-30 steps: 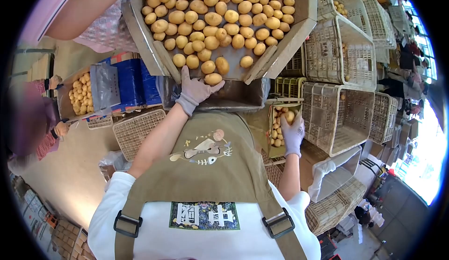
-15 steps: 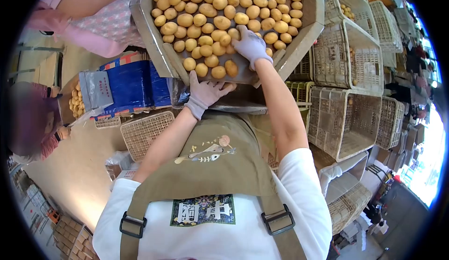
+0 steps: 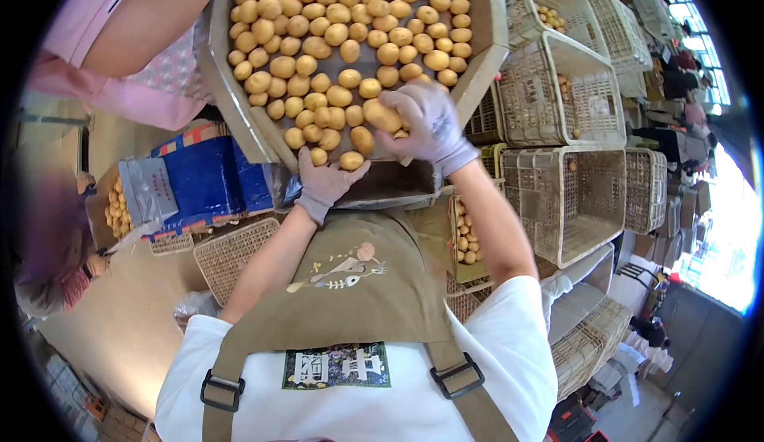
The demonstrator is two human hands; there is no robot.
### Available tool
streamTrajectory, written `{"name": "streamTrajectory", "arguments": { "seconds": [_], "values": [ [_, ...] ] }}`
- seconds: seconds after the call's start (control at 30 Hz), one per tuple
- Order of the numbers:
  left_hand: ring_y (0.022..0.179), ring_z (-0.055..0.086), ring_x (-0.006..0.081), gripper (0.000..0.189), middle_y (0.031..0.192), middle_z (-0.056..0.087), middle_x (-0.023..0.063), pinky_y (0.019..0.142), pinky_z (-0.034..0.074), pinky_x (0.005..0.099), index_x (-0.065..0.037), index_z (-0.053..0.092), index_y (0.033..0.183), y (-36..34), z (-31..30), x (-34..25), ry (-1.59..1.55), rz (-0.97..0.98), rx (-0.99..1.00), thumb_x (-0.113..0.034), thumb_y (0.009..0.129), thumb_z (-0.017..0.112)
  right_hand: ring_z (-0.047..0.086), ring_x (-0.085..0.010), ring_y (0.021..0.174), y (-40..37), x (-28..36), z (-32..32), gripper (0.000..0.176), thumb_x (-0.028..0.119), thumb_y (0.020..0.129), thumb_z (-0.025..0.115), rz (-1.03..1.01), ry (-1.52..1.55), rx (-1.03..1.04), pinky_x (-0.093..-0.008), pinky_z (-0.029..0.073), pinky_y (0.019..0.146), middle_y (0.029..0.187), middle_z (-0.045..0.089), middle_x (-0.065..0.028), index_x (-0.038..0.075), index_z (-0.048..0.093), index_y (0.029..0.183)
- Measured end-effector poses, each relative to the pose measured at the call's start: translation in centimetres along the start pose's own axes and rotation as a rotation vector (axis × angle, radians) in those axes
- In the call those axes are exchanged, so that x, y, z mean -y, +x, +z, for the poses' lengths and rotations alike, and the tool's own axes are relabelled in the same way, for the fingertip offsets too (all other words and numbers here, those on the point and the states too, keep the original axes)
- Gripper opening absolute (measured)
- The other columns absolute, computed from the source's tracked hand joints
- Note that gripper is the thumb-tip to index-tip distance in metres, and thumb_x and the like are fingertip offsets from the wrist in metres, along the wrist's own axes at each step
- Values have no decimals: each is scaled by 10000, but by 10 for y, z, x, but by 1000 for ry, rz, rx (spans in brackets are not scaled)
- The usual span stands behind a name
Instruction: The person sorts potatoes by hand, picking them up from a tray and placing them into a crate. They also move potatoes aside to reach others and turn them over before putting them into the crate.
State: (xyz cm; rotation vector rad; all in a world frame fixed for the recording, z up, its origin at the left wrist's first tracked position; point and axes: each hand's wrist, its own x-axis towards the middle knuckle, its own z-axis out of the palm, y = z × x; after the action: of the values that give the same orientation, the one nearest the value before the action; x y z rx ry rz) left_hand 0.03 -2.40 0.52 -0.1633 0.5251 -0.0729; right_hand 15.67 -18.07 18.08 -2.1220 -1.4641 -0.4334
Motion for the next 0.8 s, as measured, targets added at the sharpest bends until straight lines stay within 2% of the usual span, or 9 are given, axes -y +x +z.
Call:
{"name": "streamTrajectory", "arguments": {
  "seconds": [0.03,0.1,0.13,0.17,0.33,0.53,0.63,0.77,0.8],
  "values": [
    [1500,301,358,833,1633,330,21,1127,269,708,-242,362,1555,-1,4,0,22,18,-56,-762,907,413,654,-336,929,-6,-30,-16,479,233,632,834,0,-186,-52,-418,528,796,980,680,-115,77,650,1046],
    [1500,300,365,834,1636,321,31,1128,283,713,-239,354,1559,3,-8,-3,27,-13,15,-760,912,418,637,-340,929,-27,-124,-43,503,287,765,807,709,-265,-248,-441,517,841,986,644,-146,21,638,1157],
    [1499,300,364,841,1634,318,38,1128,289,712,-236,346,1563,4,-13,-4,-11,-41,14,-762,911,418,630,-343,947,-24,-134,-58,538,265,851,757,649,-686,-456,-442,520,856,1015,637,-162,1,588,1288],
    [1498,300,362,848,1633,315,45,1129,294,710,-233,338,1566,6,-13,-5,-48,-63,19,-764,910,419,631,-349,983,-22,-128,-69,587,235,875,733,751,-458,-450,-436,534,853,1076,637,-186,-11,532,1369],
    [1502,294,354,880,1641,292,64,1129,302,707,-225,317,1577,3,-13,-6,-19,-65,59,-788,904,398,643,-330,1040,-53,-33,-4,387,230,851,732,375,-158,-15,-461,498,939,1115,679,-138,102,676,1212],
    [1508,254,361,891,1637,305,44,1150,204,733,-197,349,1556,11,-27,2,-84,19,-31,-804,904,337,672,-301,959,-100,27,43,270,194,843,709,362,-135,169,-560,342,1131,1030,702,-86,118,707,1103],
    [1504,264,354,882,1628,323,33,1157,207,714,-203,356,1553,9,-25,5,-127,24,-10,-796,901,339,641,-291,1053,-92,58,57,307,195,831,709,282,30,266,-557,357,1117,1102,679,-82,124,692,1129],
    [1475,328,343,783,1593,377,54,1143,267,685,-216,381,1539,18,-45,-3,-119,-73,15,-718,937,382,564,-316,1192,-70,64,83,399,252,816,722,130,-135,397,-572,361,1099,1234,617,-106,179,655,1202],
    [1466,348,339,756,1582,393,59,1135,287,681,-218,391,1532,14,-42,-1,-41,-37,-45,-696,946,394,537,-326,1206,-72,48,90,407,258,813,720,332,-172,462,-581,350,1086,1260,600,-112,208,655,1212]
  ]
}}
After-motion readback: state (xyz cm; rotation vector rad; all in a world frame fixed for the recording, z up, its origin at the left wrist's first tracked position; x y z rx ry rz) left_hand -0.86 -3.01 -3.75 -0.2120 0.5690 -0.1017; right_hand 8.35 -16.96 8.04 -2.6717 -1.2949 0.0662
